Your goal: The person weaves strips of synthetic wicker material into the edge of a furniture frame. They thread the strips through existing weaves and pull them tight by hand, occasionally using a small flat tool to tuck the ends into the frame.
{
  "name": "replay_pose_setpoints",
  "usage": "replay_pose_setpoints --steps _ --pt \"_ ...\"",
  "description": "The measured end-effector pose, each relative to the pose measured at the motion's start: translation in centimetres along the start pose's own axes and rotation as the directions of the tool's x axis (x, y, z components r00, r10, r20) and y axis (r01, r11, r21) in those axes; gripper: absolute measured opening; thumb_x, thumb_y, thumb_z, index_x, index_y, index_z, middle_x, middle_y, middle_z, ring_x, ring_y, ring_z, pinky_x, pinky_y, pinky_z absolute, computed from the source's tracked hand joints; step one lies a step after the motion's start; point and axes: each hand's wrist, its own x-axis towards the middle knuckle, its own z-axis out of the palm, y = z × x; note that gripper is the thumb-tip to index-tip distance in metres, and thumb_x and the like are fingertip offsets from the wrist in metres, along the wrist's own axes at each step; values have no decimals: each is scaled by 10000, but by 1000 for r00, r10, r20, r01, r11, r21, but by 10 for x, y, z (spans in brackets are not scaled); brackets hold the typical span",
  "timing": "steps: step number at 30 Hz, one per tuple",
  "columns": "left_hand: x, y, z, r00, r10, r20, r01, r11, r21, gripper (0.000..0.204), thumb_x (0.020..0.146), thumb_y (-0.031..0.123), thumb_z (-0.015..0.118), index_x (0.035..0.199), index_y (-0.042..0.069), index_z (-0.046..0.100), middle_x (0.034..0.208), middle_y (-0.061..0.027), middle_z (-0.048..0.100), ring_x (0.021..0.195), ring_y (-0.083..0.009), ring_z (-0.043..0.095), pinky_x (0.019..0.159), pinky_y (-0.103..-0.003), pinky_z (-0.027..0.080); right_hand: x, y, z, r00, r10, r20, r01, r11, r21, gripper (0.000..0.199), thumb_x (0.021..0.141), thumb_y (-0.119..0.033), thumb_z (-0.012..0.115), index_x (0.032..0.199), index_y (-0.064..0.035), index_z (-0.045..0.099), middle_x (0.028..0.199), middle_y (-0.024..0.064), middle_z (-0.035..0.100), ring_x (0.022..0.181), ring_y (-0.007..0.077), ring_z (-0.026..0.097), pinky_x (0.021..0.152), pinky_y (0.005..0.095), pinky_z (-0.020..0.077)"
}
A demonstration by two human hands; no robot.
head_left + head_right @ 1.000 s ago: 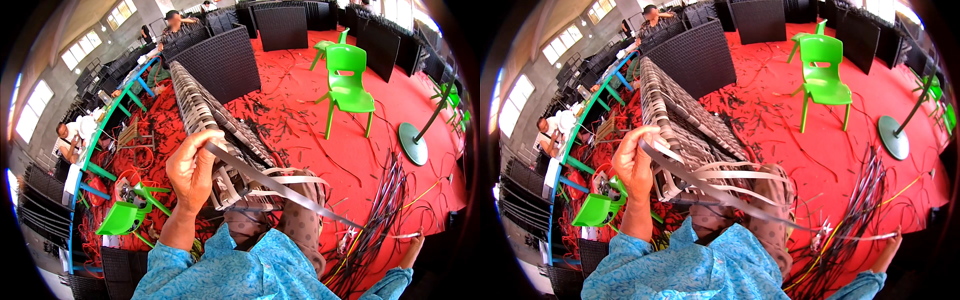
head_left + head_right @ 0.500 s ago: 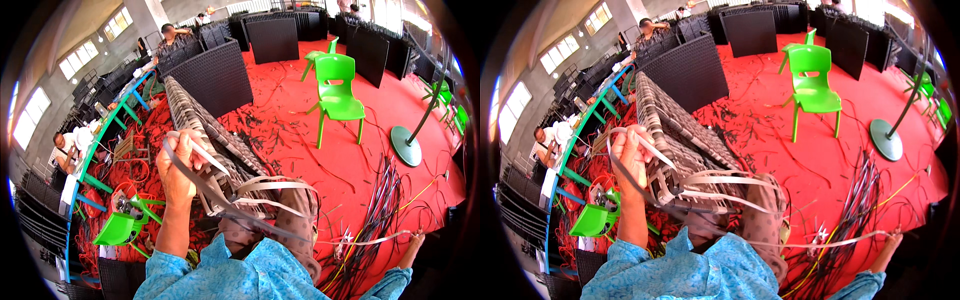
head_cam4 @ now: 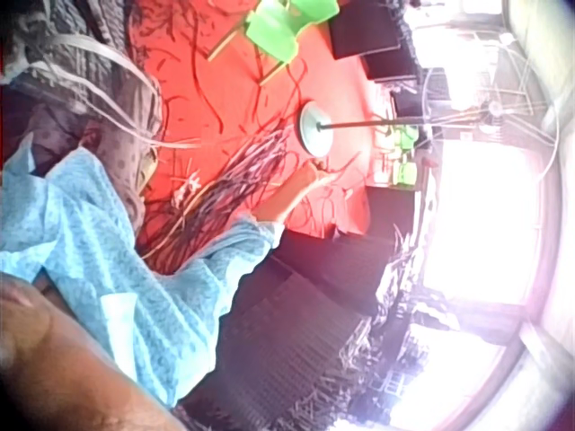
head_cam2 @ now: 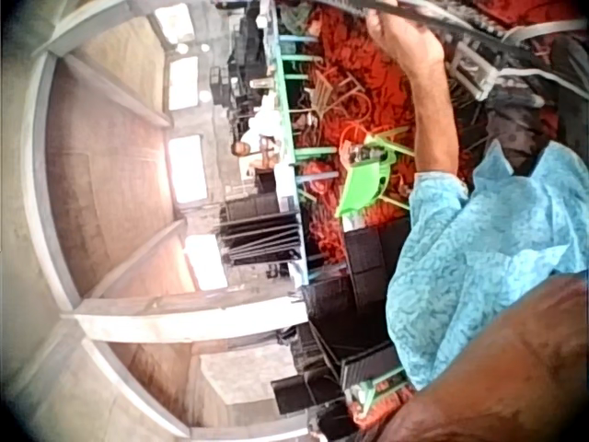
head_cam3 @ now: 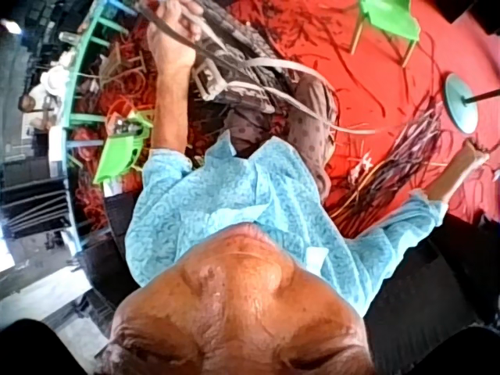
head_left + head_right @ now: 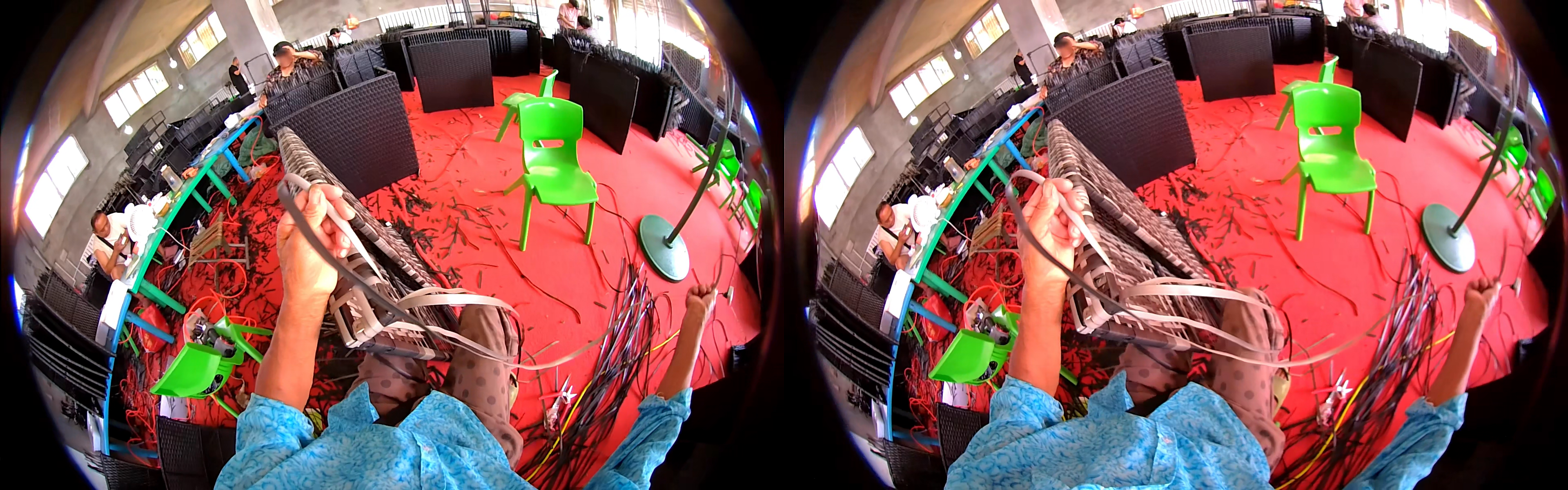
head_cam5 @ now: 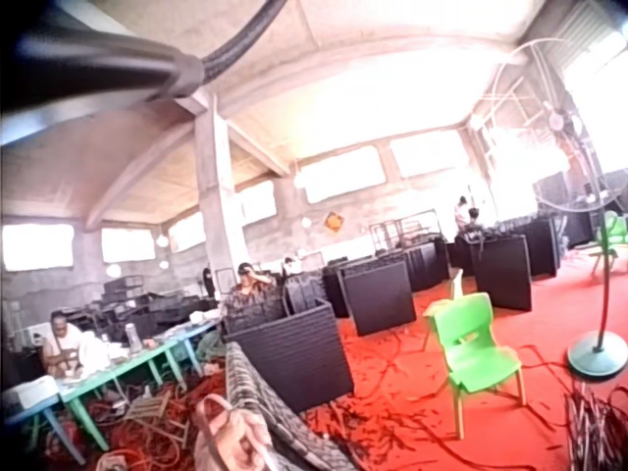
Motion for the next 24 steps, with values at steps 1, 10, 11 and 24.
replay_pose_setpoints --steps 1,10,11,24 --pt "2 -1 3 1000 2 -2 -2 1000 -6 242 910 226 454 908 8 559 707 -87 584 466 -83 499 394 -185 381 9 2 13 999 -32 25 31 998 47 257 868 -276 442 644 -158 395 477 -45 283 375 92 248 357 228 182" --pt "24 -13 20 991 -114 68 120 989 -87 286 917 300 424 886 34 524 753 -116 596 506 -143 555 419 -237 416 32 -58 165 857 -161 489 82 980 179 102 861 -153 512 884 -54 521 731 42 510 634 137 473 596 244 390" --pt "26 -13 21 987 -141 74 148 983 -107 291 916 312 425 876 40 520 753 -116 594 509 -146 559 419 -241 418 17 -50 180 806 -131 577 63 988 138 110 860 -140 520 910 -43 535 759 51 536 663 143 497 623 246 413" --pt "39 -8 13 921 -369 128 377 925 -49 307 896 367 439 864 69 507 772 -115 585 577 -210 603 464 -279 486 -335 94 235 382 415 826 -69 904 -422 304 901 -200 473 1114 13 518 755 -18 450 599 48 371 532 183 312"
